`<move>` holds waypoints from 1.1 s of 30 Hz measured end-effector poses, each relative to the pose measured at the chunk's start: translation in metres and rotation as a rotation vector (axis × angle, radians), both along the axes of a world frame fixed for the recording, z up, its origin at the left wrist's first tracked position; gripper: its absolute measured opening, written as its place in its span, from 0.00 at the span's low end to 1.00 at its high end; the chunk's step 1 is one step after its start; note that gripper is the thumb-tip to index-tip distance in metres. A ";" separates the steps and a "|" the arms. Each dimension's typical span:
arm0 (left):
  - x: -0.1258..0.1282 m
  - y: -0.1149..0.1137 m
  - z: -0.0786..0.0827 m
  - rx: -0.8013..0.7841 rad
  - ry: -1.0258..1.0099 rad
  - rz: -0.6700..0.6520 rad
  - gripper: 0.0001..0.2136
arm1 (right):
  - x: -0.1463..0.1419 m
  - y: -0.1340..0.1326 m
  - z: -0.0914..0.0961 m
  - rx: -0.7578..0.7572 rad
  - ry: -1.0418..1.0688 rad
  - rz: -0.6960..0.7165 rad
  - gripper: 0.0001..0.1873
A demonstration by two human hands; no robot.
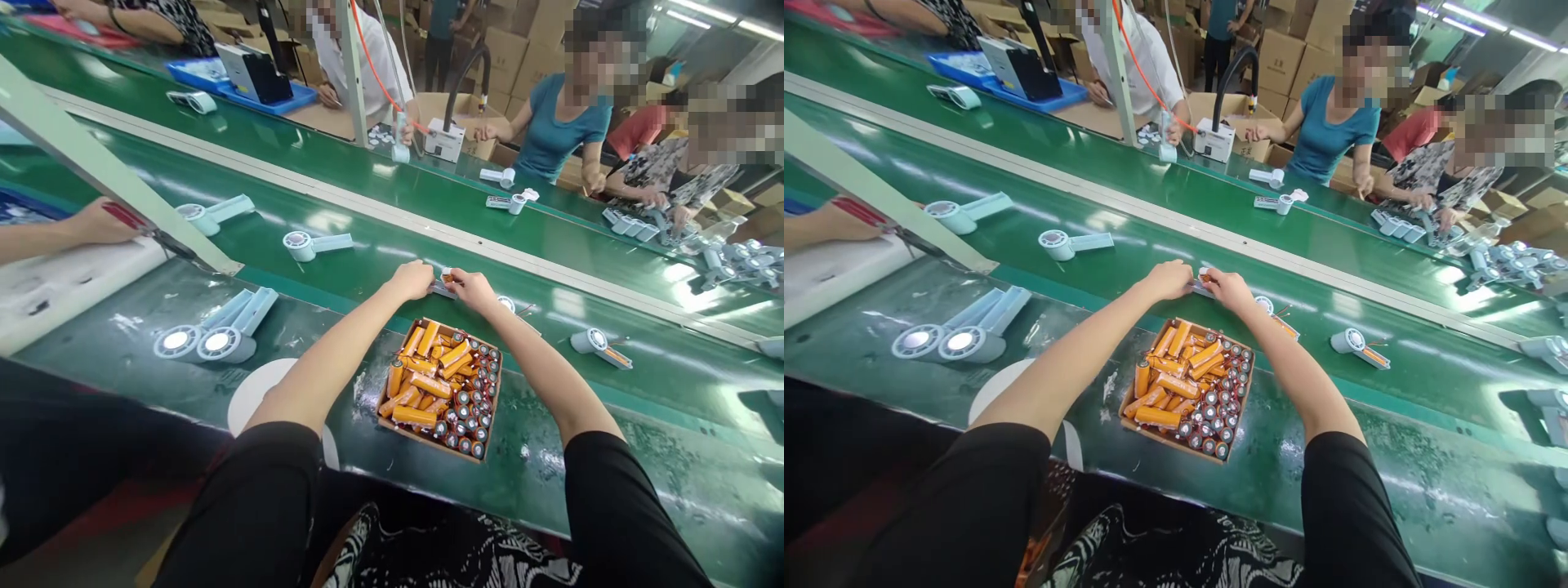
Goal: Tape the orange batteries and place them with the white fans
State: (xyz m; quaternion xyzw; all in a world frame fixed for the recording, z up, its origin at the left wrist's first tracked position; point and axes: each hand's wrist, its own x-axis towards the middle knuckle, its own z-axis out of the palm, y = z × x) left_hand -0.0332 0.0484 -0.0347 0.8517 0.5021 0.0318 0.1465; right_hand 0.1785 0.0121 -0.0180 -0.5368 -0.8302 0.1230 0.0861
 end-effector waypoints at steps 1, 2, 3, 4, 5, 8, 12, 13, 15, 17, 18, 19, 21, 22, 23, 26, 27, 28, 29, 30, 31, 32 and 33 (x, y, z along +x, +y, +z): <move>0.001 -0.001 -0.001 0.006 -0.011 0.013 0.14 | 0.001 0.000 0.001 -0.003 -0.025 0.009 0.16; 0.001 -0.001 -0.002 0.006 -0.024 0.022 0.14 | 0.001 0.001 0.003 -0.006 -0.049 0.018 0.16; 0.000 0.000 -0.002 0.000 -0.040 0.026 0.13 | 0.001 0.001 0.005 -0.009 -0.073 0.026 0.16; -0.001 0.001 -0.001 -0.010 -0.060 0.022 0.13 | 0.001 0.001 0.006 -0.012 -0.095 0.033 0.16; -0.002 0.002 -0.001 -0.020 -0.082 0.015 0.12 | 0.001 0.000 0.007 -0.017 -0.117 0.038 0.15; -0.005 0.004 -0.001 -0.033 -0.153 0.014 0.13 | 0.000 -0.005 0.007 -0.034 -0.170 0.051 0.15; 0.000 0.002 -0.006 -0.045 -0.230 0.046 0.14 | -0.001 -0.007 0.010 -0.045 -0.207 0.030 0.18; 0.001 0.002 -0.007 -0.053 -0.251 0.047 0.14 | -0.001 -0.007 0.011 -0.045 -0.212 0.020 0.19; 0.004 0.004 -0.009 -0.085 -0.300 0.032 0.13 | 0.002 -0.007 0.016 -0.039 -0.220 0.015 0.19; 0.005 0.007 -0.010 -0.138 -0.354 0.002 0.13 | 0.004 -0.008 0.020 -0.028 -0.234 0.021 0.21; 0.005 0.009 -0.011 -0.168 -0.383 -0.013 0.12 | 0.004 -0.009 0.022 -0.022 -0.247 0.026 0.21; 0.004 0.011 -0.012 -0.195 -0.411 -0.025 0.12 | 0.004 -0.011 0.023 -0.017 -0.267 0.030 0.22; 0.003 0.013 -0.014 -0.235 -0.466 -0.034 0.11 | -0.001 -0.014 0.023 -0.020 -0.335 0.051 0.24; 0.003 0.014 -0.015 -0.246 -0.491 -0.029 0.11 | -0.005 -0.015 0.022 -0.027 -0.374 0.067 0.24; 0.003 0.014 -0.017 -0.252 -0.515 -0.019 0.11 | -0.009 -0.015 0.022 -0.038 -0.408 0.083 0.24; 0.008 0.014 -0.022 -0.261 -0.580 0.027 0.09 | -0.020 -0.013 0.022 -0.087 -0.473 0.105 0.23; 0.011 0.013 -0.022 -0.267 -0.601 0.044 0.09 | -0.022 -0.011 0.023 -0.103 -0.488 0.104 0.23; 0.014 0.012 -0.022 -0.275 -0.621 0.059 0.09 | -0.023 -0.009 0.025 -0.118 -0.507 0.104 0.23; 0.018 0.009 -0.020 -0.283 -0.641 0.073 0.10 | -0.023 -0.006 0.027 -0.132 -0.527 0.105 0.23; 0.022 0.005 -0.017 -0.285 -0.661 0.088 0.10 | -0.024 -0.003 0.029 -0.143 -0.544 0.110 0.23; 0.024 0.000 -0.011 -0.279 -0.681 0.102 0.09 | -0.023 0.000 0.032 -0.151 -0.557 0.120 0.24; 0.025 -0.008 -0.005 -0.263 -0.699 0.116 0.09 | -0.023 0.003 0.034 -0.154 -0.564 0.134 0.24; 0.023 -0.020 0.003 -0.240 -0.715 0.133 0.10 | -0.022 0.006 0.036 -0.154 -0.564 0.152 0.25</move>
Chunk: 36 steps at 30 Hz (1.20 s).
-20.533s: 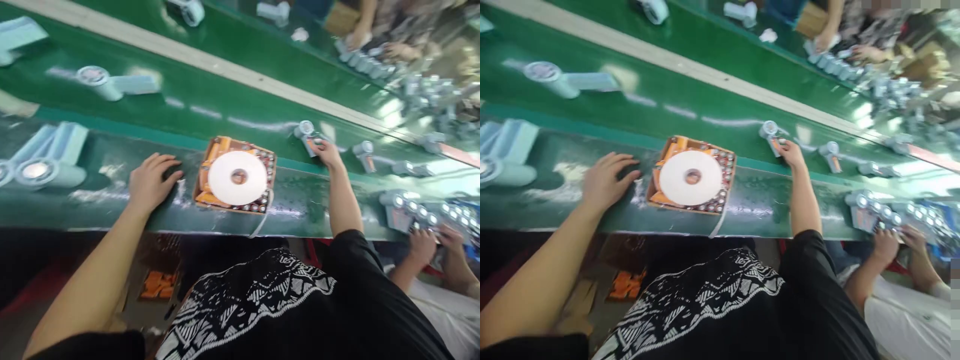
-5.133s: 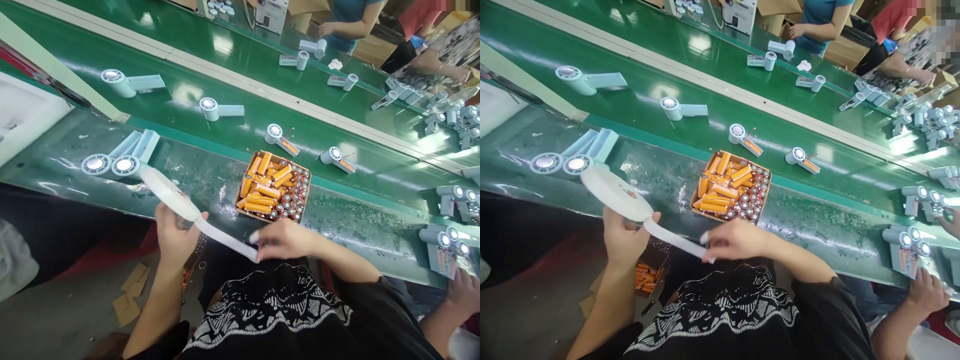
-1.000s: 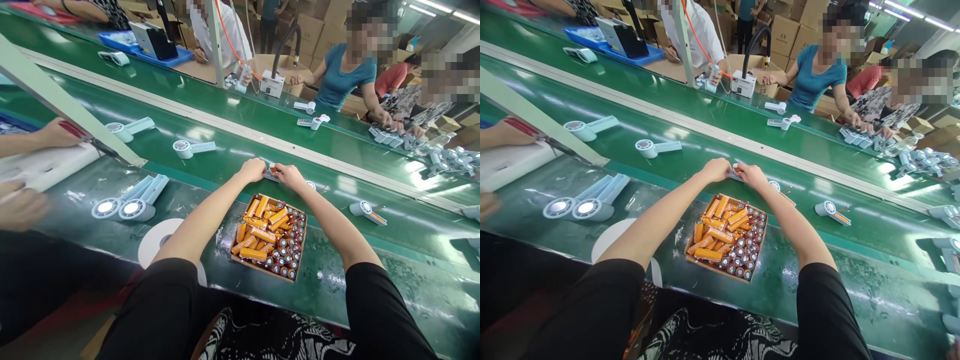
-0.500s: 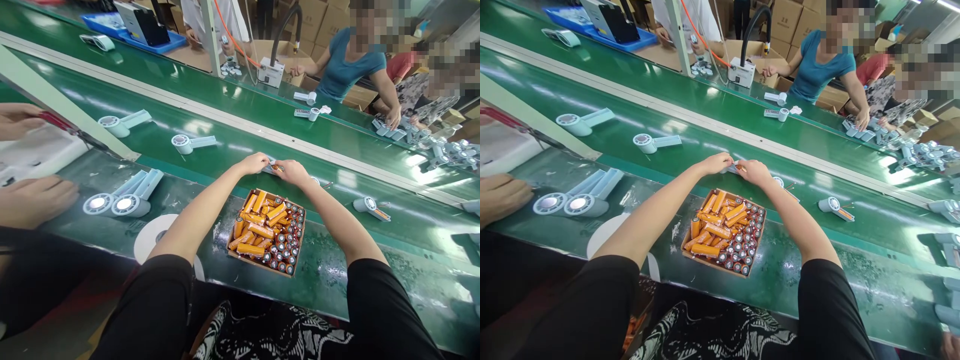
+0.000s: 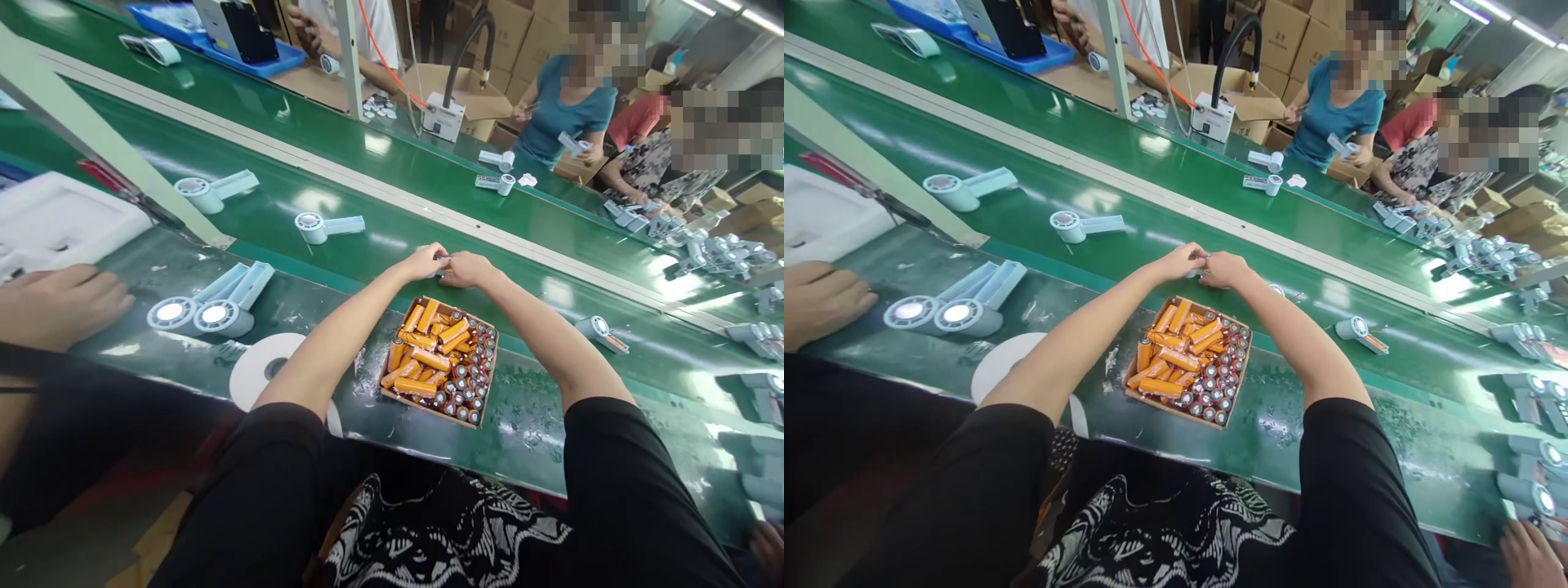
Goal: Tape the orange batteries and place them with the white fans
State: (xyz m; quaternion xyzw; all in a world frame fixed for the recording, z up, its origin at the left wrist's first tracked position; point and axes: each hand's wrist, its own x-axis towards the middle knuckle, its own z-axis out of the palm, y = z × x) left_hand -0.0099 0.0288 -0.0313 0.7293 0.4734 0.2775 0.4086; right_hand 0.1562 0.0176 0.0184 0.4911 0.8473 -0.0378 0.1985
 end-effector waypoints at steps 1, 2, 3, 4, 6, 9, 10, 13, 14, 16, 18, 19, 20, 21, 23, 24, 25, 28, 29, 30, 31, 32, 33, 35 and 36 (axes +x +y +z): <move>-0.006 -0.015 0.009 0.034 -0.012 0.023 0.12 | 0.001 0.002 0.001 -0.003 0.007 0.019 0.25; -0.016 -0.033 0.017 0.087 -0.023 0.038 0.15 | 0.003 0.002 0.002 -0.004 0.018 0.037 0.25; -0.032 -0.056 0.024 0.153 -0.032 0.044 0.17 | 0.005 0.001 0.001 0.001 0.033 0.052 0.24; -0.052 -0.082 0.028 0.223 -0.035 0.044 0.18 | 0.009 0.000 0.000 0.010 0.049 0.062 0.23; -0.102 -0.144 0.027 0.321 0.002 0.057 0.17 | 0.018 -0.006 -0.005 0.038 0.076 0.065 0.21; -0.186 -0.237 -0.003 0.355 0.207 0.254 0.15 | 0.038 -0.018 -0.014 0.106 0.156 0.022 0.20; -0.210 -0.263 -0.019 0.431 0.281 0.312 0.16 | 0.045 -0.022 -0.017 0.127 0.202 0.000 0.19; -0.258 -0.319 -0.059 0.564 0.565 0.379 0.20 | 0.056 -0.035 -0.022 0.179 0.366 -0.013 0.16; -0.264 -0.330 -0.065 0.558 0.651 0.384 0.22 | 0.055 -0.040 -0.021 0.205 0.425 -0.001 0.15; -0.265 -0.341 -0.065 0.499 0.751 0.354 0.24 | 0.045 -0.055 -0.016 0.264 0.578 0.034 0.14; -0.255 -0.341 -0.049 0.464 0.735 0.302 0.23 | 0.028 -0.078 -0.003 0.280 0.763 0.052 0.15; -0.246 -0.338 -0.038 0.481 0.697 0.300 0.22 | 0.018 -0.093 0.005 0.244 0.850 0.056 0.16; -0.236 -0.335 -0.025 0.524 0.648 0.317 0.22 | 0.008 -0.110 0.014 0.167 0.924 0.059 0.18; -0.223 -0.332 -0.012 0.589 0.595 0.352 0.22 | -0.001 -0.129 0.023 0.048 0.981 0.061 0.20; -0.196 -0.328 0.011 0.752 0.497 0.419 0.23 | -0.020 -0.169 0.036 -0.288 1.049 0.078 0.28; -0.183 -0.327 0.019 0.832 0.451 0.429 0.24 | -0.029 -0.189 0.039 -0.469 1.066 0.097 0.31; -0.171 -0.326 0.025 0.897 0.407 0.425 0.25 | -0.037 -0.207 0.039 -0.626 1.079 0.122 0.33; -0.147 -0.319 0.028 0.935 0.284 0.403 0.24 | -0.055 -0.253 0.023 -0.798 1.074 0.229 0.23; -0.144 -0.316 0.025 0.885 0.228 0.425 0.23 | -0.057 -0.265 0.016 -0.766 1.034 0.288 0.22; -0.143 -0.313 0.021 0.813 0.160 0.464 0.21 | -0.058 -0.274 0.009 -0.707 0.967 0.355 0.22; -0.143 -0.312 0.017 0.725 0.086 0.512 0.21 | -0.057 -0.281 0.004 -0.638 0.882 0.427 0.22; -0.144 -0.311 0.013 0.633 0.018 0.570 0.22 | -0.054 -0.284 0.001 -0.577 0.798 0.494 0.20; -0.146 -0.311 0.009 0.556 -0.033 0.628 0.24 | -0.050 -0.284 0.001 -0.524 0.739 0.536 0.18; -0.149 -0.315 0.002 0.464 -0.061 0.698 0.27 | -0.039 -0.272 0.006 -0.398 0.705 0.515 0.16; -0.148 -0.318 -0.001 0.445 -0.049 0.708 0.28 | -0.033 -0.263 0.010 -0.300 0.707 0.451 0.16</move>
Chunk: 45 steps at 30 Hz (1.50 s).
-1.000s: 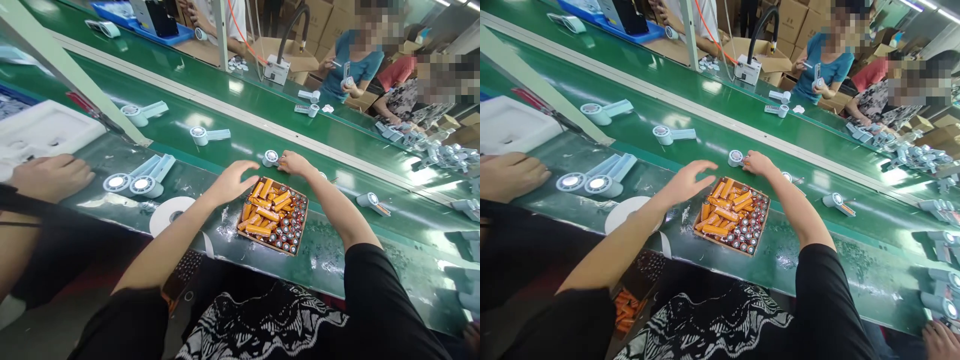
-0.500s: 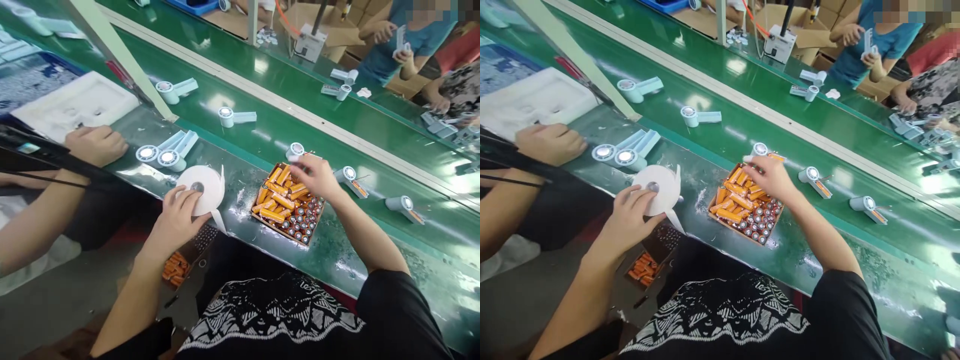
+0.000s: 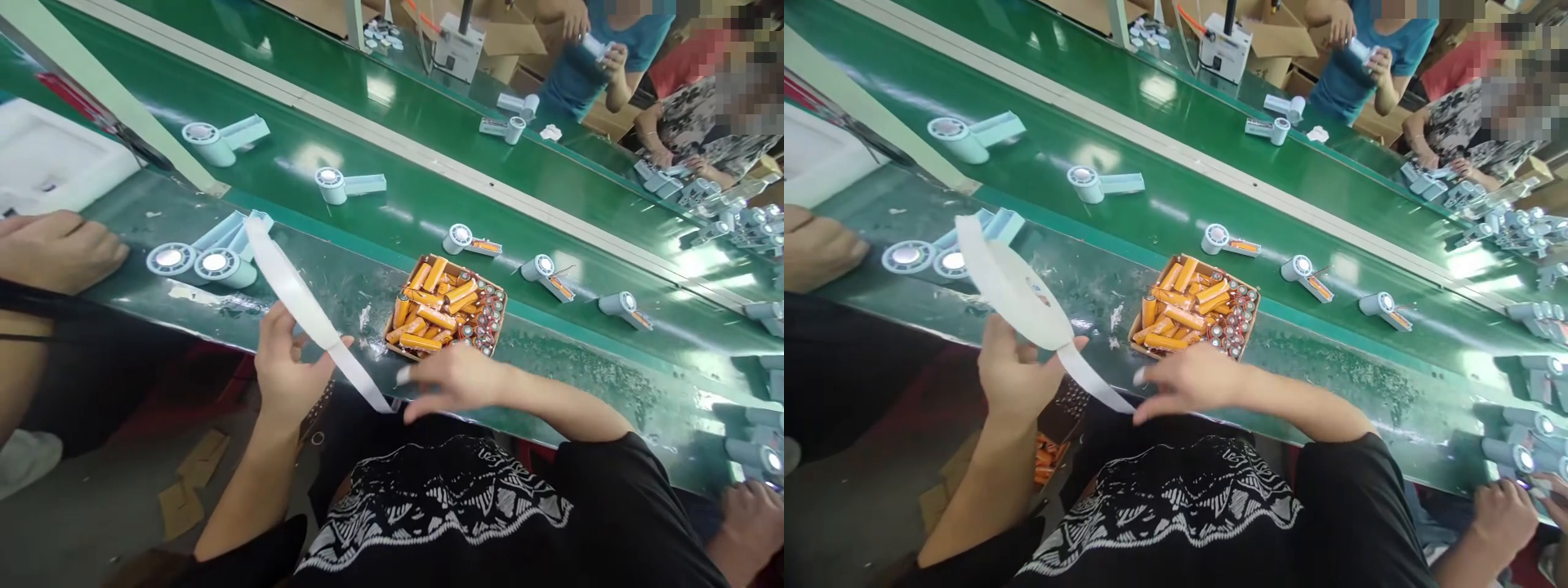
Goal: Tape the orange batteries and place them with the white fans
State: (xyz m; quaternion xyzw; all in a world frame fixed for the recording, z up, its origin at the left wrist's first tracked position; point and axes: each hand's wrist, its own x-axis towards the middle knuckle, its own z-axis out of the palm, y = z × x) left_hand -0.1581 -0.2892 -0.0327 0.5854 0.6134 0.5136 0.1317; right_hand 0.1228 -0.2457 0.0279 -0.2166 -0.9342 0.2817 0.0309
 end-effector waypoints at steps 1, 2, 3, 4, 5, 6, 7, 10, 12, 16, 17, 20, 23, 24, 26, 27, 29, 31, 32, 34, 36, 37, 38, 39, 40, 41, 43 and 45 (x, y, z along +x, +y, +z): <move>0.001 -0.003 -0.003 -0.011 0.013 -0.006 0.28 | 0.004 0.010 0.004 0.083 -0.008 -0.113 0.16; 0.004 -0.005 -0.005 -0.012 0.026 -0.028 0.27 | 0.007 0.020 0.007 0.173 -0.043 -0.223 0.14; 0.007 -0.007 -0.007 -0.011 0.036 -0.060 0.27 | 0.009 0.028 0.009 0.254 -0.103 -0.310 0.12; 0.010 -0.008 -0.009 -0.011 0.043 -0.093 0.27 | 0.009 0.036 0.010 0.306 -0.175 -0.365 0.11; 0.013 -0.009 -0.010 -0.009 0.054 -0.123 0.27 | 0.009 0.041 0.010 0.324 -0.241 -0.396 0.10; 0.016 -0.009 -0.011 -0.009 0.071 -0.150 0.26 | 0.009 0.045 0.009 0.310 -0.284 -0.408 0.09; 0.018 -0.009 -0.012 -0.010 0.091 -0.171 0.26 | 0.009 0.048 0.009 0.275 -0.291 -0.414 0.09; 0.019 -0.008 -0.014 0.003 0.158 -0.196 0.27 | 0.017 0.056 0.010 0.042 -0.045 -0.447 0.15; 0.016 -0.008 -0.014 0.024 0.204 -0.198 0.29 | 0.026 0.061 0.014 -0.210 0.287 -0.500 0.25; 0.016 -0.006 -0.011 0.112 0.323 -0.213 0.30 | 0.034 0.063 0.022 -0.540 0.805 -0.628 0.34; 0.017 -0.005 -0.010 0.138 0.358 -0.216 0.30 | 0.033 0.061 0.024 -0.555 0.856 -0.645 0.35; 0.023 -0.002 -0.006 0.189 0.449 -0.222 0.30 | 0.026 0.054 0.029 -0.599 0.953 -0.648 0.38; 0.030 -0.001 -0.004 0.195 0.493 -0.226 0.30 | 0.019 0.047 0.034 -0.665 1.086 -0.614 0.34; 0.031 -0.001 -0.003 0.196 0.504 -0.228 0.30 | 0.017 0.045 0.036 -0.672 1.118 -0.607 0.32; 0.033 -0.001 -0.003 0.200 0.525 -0.234 0.29 | 0.013 0.041 0.039 -0.671 1.137 -0.622 0.30; 0.034 -0.001 -0.002 0.205 0.538 -0.239 0.29 | 0.011 0.039 0.039 -0.667 1.126 -0.642 0.31; 0.035 -0.002 0.000 0.215 0.564 -0.252 0.28 | 0.006 0.037 0.038 -0.643 1.096 -0.692 0.31; 0.037 -0.003 0.002 0.219 0.587 -0.262 0.27 | 0.002 0.035 0.034 -0.581 1.085 -0.720 0.30; 0.037 -0.004 0.004 0.218 0.597 -0.266 0.27 | 0.001 0.035 0.031 -0.538 1.082 -0.723 0.28; 0.038 -0.005 0.005 0.217 0.613 -0.277 0.29 | 0.000 0.035 0.025 -0.428 1.057 -0.739 0.26; 0.038 -0.007 0.007 0.219 0.624 -0.289 0.31 | 0.001 0.035 0.021 -0.292 0.987 -0.792 0.24; 0.038 -0.007 0.007 0.219 0.630 -0.293 0.31 | 0.002 0.036 0.019 -0.218 0.936 -0.828 0.23; 0.038 -0.008 0.008 0.219 0.634 -0.295 0.32 | 0.003 0.037 0.018 -0.144 0.882 -0.863 0.22; 0.038 -0.008 0.008 0.220 0.639 -0.298 0.32 | 0.004 0.037 0.017 -0.076 0.830 -0.891 0.21; 0.039 -0.008 0.009 0.222 0.645 -0.299 0.31 | 0.005 0.037 0.017 -0.021 0.782 -0.908 0.20; 0.039 -0.009 0.011 0.224 0.651 -0.297 0.30 | 0.006 0.038 0.017 0.023 0.739 -0.917 0.19; 0.041 -0.009 0.013 0.236 0.665 -0.294 0.28 | 0.006 0.038 0.017 0.089 0.686 -0.918 0.18; 0.042 -0.010 0.016 0.251 0.682 -0.293 0.26 | 0.005 0.037 0.016 0.132 0.665 -0.912 0.18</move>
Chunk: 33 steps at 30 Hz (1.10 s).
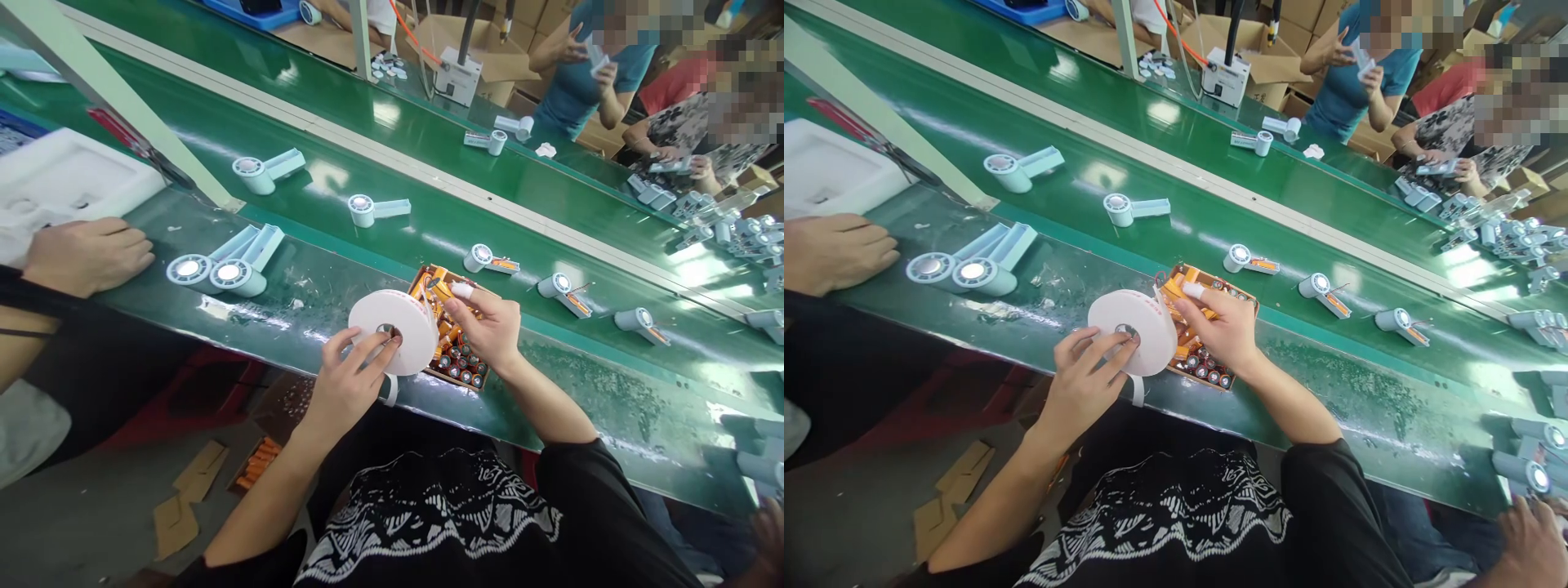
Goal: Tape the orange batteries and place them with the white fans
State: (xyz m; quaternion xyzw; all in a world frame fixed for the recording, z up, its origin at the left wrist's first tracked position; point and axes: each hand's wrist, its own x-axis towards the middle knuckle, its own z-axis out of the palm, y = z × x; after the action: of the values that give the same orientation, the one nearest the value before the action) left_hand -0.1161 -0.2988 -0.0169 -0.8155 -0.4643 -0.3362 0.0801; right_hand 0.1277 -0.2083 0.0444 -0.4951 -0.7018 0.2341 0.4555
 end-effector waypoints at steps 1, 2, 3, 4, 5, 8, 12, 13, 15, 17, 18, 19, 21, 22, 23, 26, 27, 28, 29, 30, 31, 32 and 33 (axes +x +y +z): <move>0.001 0.000 0.001 0.005 0.006 -0.002 0.25 | -0.001 0.000 0.000 0.006 -0.014 -0.002 0.19; 0.001 -0.001 0.001 0.009 0.010 -0.004 0.25 | -0.001 -0.001 -0.001 0.004 -0.030 -0.004 0.19; 0.001 -0.001 0.002 0.011 0.011 -0.003 0.25 | -0.001 -0.001 -0.002 -0.007 -0.051 0.000 0.20; 0.001 -0.001 0.002 0.011 0.011 0.000 0.25 | -0.002 -0.001 -0.003 -0.021 -0.074 0.007 0.21; 0.001 -0.002 0.002 0.010 0.009 0.002 0.25 | -0.002 -0.001 -0.003 -0.032 -0.094 0.018 0.21; 0.002 -0.003 0.001 0.008 0.011 0.004 0.27 | -0.002 -0.003 -0.005 -0.039 -0.142 0.062 0.22; 0.001 -0.006 0.000 -0.006 0.029 0.018 0.32 | 0.000 -0.005 0.001 -0.061 -0.212 0.126 0.22; -0.001 -0.006 0.001 -0.012 0.042 0.026 0.32 | 0.001 -0.005 0.005 -0.065 -0.232 0.154 0.21; -0.005 -0.005 0.002 -0.028 0.083 0.042 0.31 | 0.006 -0.003 0.013 -0.083 -0.276 0.233 0.20; -0.010 -0.003 0.006 -0.026 0.124 0.044 0.30 | 0.013 0.000 0.020 -0.125 -0.298 0.312 0.16; -0.012 -0.001 0.009 -0.018 0.139 0.038 0.31 | 0.016 0.003 0.023 -0.157 -0.283 0.332 0.14; -0.014 0.001 0.013 -0.005 0.151 0.030 0.31 | 0.019 0.005 0.024 -0.203 -0.248 0.343 0.13; -0.015 0.005 0.022 0.031 0.169 0.012 0.32 | 0.022 0.010 0.023 -0.311 -0.095 0.330 0.17; -0.014 0.007 0.026 0.050 0.176 0.006 0.32 | 0.022 0.010 0.021 -0.367 0.018 0.311 0.21; -0.012 0.008 0.031 0.069 0.180 0.003 0.32 | 0.020 0.008 0.017 -0.415 0.148 0.285 0.24; 0.001 0.008 0.038 0.125 0.161 0.018 0.31 | 0.004 -0.009 0.000 -0.406 0.561 0.127 0.33; 0.007 0.008 0.037 0.145 0.146 0.030 0.31 | -0.004 -0.017 -0.007 -0.365 0.670 0.051 0.36; 0.014 0.008 0.036 0.164 0.127 0.043 0.30 | -0.011 -0.025 -0.014 -0.319 0.755 -0.028 0.37; 0.021 0.007 0.035 0.178 0.101 0.052 0.30 | -0.017 -0.032 -0.021 -0.280 0.817 -0.102 0.37; 0.030 0.005 0.033 0.181 0.068 0.055 0.30 | -0.021 -0.037 -0.025 -0.250 0.858 -0.164 0.36; 0.038 0.002 0.031 0.170 0.028 0.053 0.29 | -0.021 -0.039 -0.027 -0.228 0.881 -0.207 0.35; 0.047 -0.002 0.029 0.142 -0.013 0.030 0.28 | -0.016 -0.038 -0.025 -0.202 0.896 -0.233 0.33; 0.054 -0.007 0.028 0.100 -0.043 -0.033 0.27 | -0.008 -0.033 -0.021 -0.163 0.907 -0.249 0.32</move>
State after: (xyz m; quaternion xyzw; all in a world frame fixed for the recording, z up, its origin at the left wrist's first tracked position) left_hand -0.0624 -0.3057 0.0115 -0.8107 -0.4349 -0.3776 0.1051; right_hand 0.1196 -0.2417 0.0238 -0.4573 -0.3471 0.4245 0.7001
